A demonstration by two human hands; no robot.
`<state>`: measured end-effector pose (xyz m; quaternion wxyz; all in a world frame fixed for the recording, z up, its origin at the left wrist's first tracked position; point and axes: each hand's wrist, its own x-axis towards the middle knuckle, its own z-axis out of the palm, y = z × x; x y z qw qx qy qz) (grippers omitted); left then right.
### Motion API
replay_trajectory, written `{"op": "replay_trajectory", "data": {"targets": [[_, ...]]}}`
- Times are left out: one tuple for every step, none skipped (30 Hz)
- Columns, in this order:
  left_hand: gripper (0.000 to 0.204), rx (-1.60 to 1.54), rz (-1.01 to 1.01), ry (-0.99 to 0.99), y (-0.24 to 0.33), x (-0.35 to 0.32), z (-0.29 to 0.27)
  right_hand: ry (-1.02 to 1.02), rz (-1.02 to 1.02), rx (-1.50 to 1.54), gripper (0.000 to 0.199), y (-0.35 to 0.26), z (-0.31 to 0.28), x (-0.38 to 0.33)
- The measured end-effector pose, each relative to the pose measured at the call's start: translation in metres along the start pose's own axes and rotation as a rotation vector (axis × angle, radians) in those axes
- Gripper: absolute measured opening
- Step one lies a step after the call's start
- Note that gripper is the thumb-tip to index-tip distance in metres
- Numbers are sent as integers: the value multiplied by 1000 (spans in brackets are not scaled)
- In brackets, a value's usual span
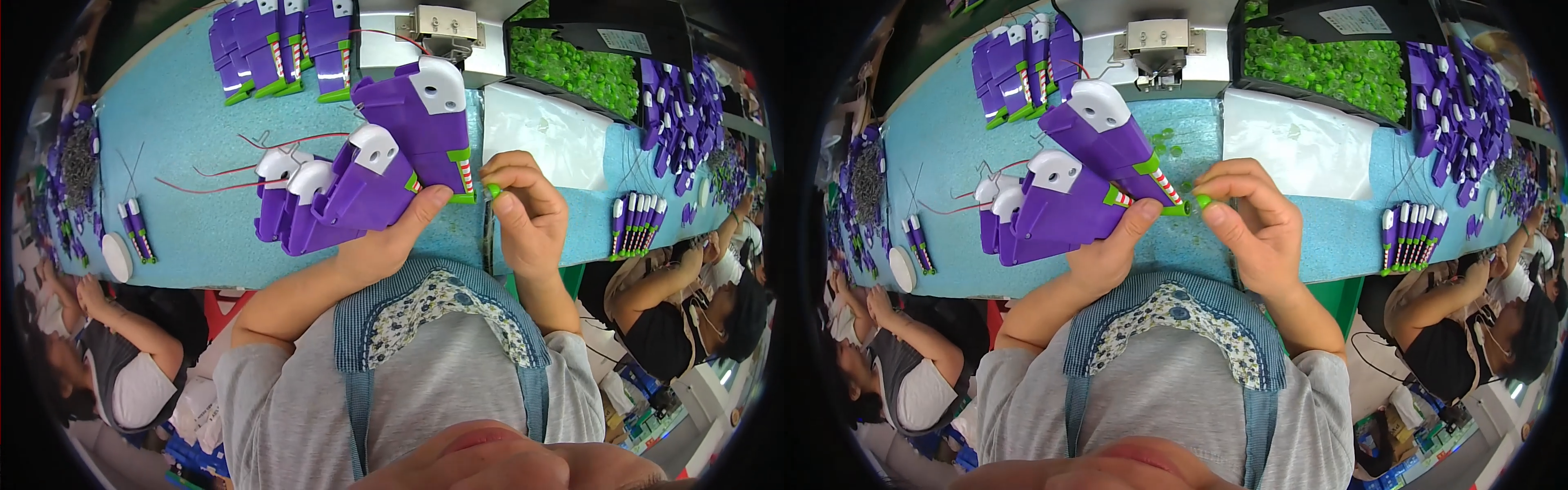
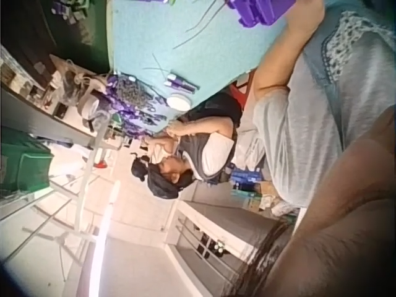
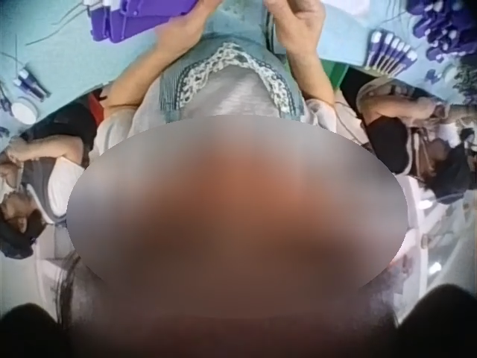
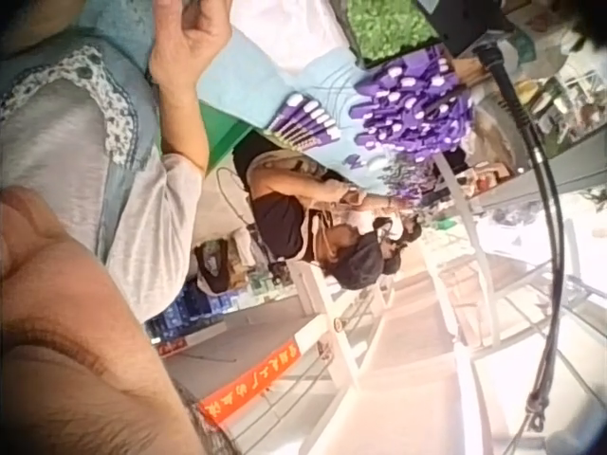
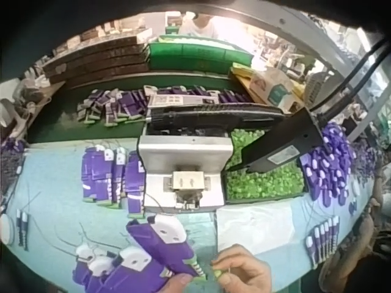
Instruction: The person assembles small plastic toy components by inserting small green components and white plastic pieces into the plastic toy parts by hand, then securing them with an electric screwdriver.
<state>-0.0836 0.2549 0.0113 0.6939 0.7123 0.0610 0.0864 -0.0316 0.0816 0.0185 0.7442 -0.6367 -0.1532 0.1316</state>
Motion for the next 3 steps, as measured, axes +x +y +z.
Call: {"op": "replay_trajectory", "data": {"targets": [[19,2,-3,2,0,-1,-1,-3,4,44,14,1,4,-1],[19,2,-4,6,0,-2,-2,-12,-4,35,15,3,6,-1],[19,-1,-3,8,-1,-3,-4,-10,11,12,16,3,8,-1]]}}
